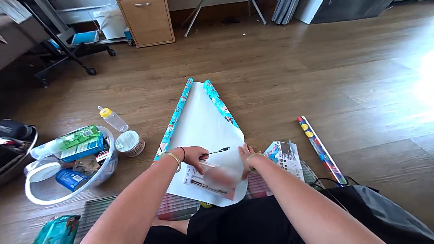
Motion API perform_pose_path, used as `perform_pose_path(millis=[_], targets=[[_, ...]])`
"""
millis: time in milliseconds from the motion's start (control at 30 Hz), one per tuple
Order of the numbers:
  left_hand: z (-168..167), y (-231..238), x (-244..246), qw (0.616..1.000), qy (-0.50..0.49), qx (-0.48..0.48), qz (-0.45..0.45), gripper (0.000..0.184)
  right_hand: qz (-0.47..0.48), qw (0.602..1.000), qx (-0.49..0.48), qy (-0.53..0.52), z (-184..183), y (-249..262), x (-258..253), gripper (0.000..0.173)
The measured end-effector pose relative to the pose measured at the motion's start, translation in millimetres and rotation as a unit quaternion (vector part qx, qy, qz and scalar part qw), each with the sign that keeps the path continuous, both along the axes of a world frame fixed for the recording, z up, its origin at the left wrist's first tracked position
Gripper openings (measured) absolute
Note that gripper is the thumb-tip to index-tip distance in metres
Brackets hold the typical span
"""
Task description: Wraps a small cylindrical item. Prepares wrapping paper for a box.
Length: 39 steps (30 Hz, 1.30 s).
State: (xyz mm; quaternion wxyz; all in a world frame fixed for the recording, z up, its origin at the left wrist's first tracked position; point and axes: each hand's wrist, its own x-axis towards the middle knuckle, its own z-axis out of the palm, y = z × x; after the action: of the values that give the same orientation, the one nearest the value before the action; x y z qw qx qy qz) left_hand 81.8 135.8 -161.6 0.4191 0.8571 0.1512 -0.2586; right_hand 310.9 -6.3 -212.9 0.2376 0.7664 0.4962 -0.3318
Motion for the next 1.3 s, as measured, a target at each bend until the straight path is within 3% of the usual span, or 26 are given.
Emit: perform_pose_path(millis=[233,467,567,667,867,1300], targets=[[-20.0,12.1,6.6,0.999,0.028,0.002,0.035,0.051,0.031,0.998,-0.035,0.029,16.8,15.7,4.1,0.121],[-40.9,11.1,-19.3,0.991,-0.004,0.052,0.121,0.053,0.015,0.999,-0.025,0.027,12.8,15.1,2.8,0.118],[-42.8,0.6,-29.0,0.989,-0.042,0.066,0.13,0.077,0.008,0.999,-0.017,0.035,16.7,13.6,3.0,0.115],[-34.5,-9.5,-28.1,0.991,-0.011,0.111,0.072,0.092,0.015,0.999,-0.026,0.037,18.9,14.4,2.5,0.117],[-43.2,-15.5,-31.9,0.983,-0.053,0.14,0.11,0.079,0.007,0.999,-0.007,0.042,17.9,13.1,4.4,0.108],[-43.8,-14.9,-31.6,0.979,-0.06,0.139,0.138,0.081,-0.01,0.999,0.005,0.047,17.6,12.2,4.5,0.098]])
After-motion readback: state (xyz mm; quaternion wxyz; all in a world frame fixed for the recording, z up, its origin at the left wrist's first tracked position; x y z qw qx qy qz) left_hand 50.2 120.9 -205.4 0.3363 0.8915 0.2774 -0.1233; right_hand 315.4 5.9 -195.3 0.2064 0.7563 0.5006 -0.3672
